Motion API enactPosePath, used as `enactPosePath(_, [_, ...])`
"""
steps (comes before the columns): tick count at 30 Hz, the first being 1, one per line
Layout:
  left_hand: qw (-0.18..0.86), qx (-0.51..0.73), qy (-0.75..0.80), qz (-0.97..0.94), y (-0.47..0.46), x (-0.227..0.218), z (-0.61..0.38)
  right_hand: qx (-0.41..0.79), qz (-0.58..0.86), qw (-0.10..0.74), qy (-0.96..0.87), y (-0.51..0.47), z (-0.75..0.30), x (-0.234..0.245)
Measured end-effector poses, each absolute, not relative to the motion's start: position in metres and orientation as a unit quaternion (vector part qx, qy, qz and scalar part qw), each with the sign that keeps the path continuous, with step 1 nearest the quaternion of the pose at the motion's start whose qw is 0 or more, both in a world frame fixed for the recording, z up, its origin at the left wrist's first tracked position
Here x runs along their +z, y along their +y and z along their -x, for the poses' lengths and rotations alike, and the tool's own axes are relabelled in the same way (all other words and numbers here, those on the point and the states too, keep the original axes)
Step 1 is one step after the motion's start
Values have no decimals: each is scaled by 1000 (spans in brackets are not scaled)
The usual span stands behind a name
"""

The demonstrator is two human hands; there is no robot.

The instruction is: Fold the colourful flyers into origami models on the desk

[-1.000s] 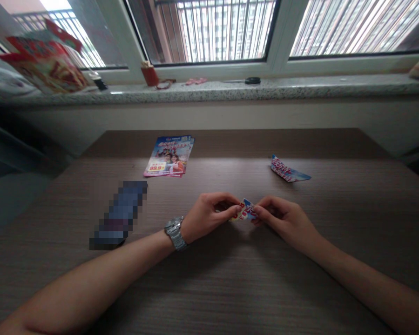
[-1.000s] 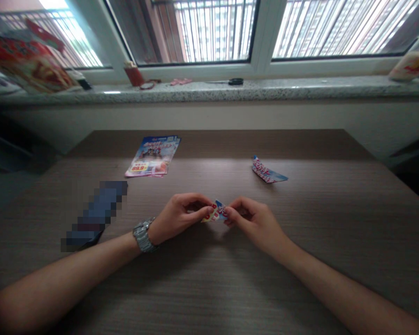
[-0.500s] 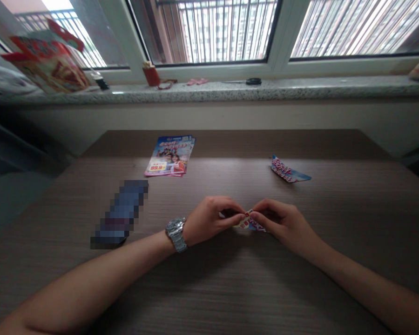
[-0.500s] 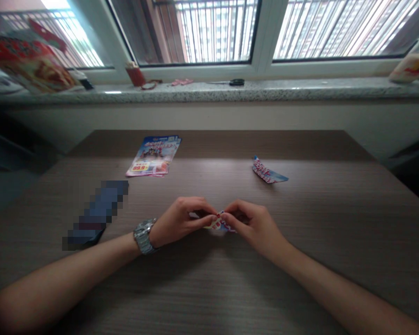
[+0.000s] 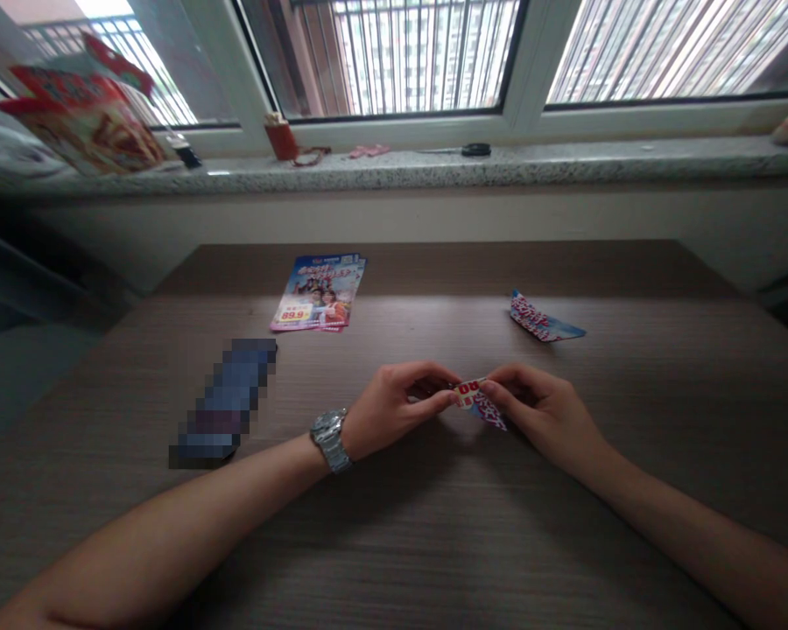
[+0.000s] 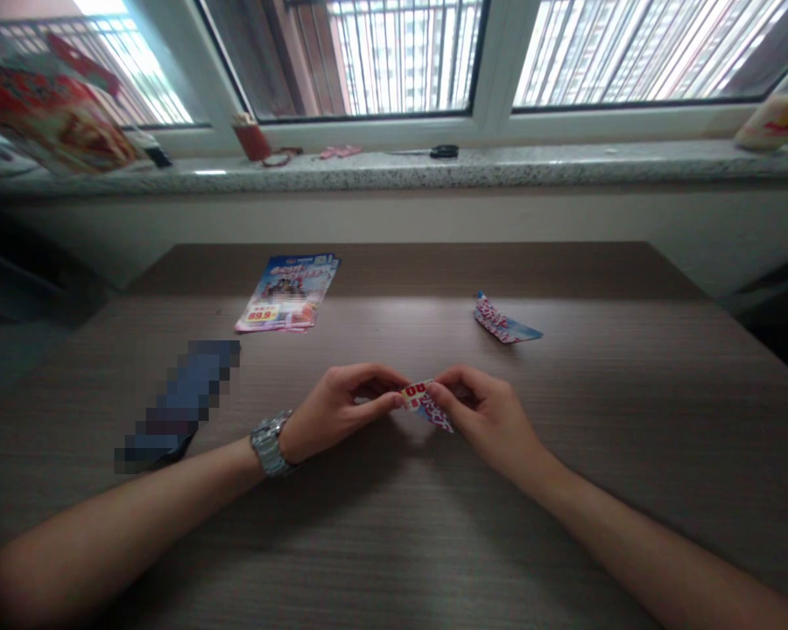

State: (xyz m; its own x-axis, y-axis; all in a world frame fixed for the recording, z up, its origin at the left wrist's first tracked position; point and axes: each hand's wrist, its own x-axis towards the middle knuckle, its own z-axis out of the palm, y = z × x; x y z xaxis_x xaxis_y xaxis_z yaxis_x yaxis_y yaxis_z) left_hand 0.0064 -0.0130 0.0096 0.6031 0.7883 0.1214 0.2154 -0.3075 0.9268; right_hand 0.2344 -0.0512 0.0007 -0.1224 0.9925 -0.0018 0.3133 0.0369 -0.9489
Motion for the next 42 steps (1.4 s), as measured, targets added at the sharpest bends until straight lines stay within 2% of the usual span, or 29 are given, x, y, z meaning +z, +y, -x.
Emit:
enactPosePath(24, [496, 309, 336, -738, -13, 12, -5, 458, 509, 353, -638, -53, -231, 3])
enactPosePath(30, [489, 310, 346, -739, -11, 9, -4, 445, 526, 369, -623, -53, -233, 4])
enactPosePath(42, [542, 305, 358, -696, -9, 6, -3, 424, 556, 400, -592, -52, -236, 4])
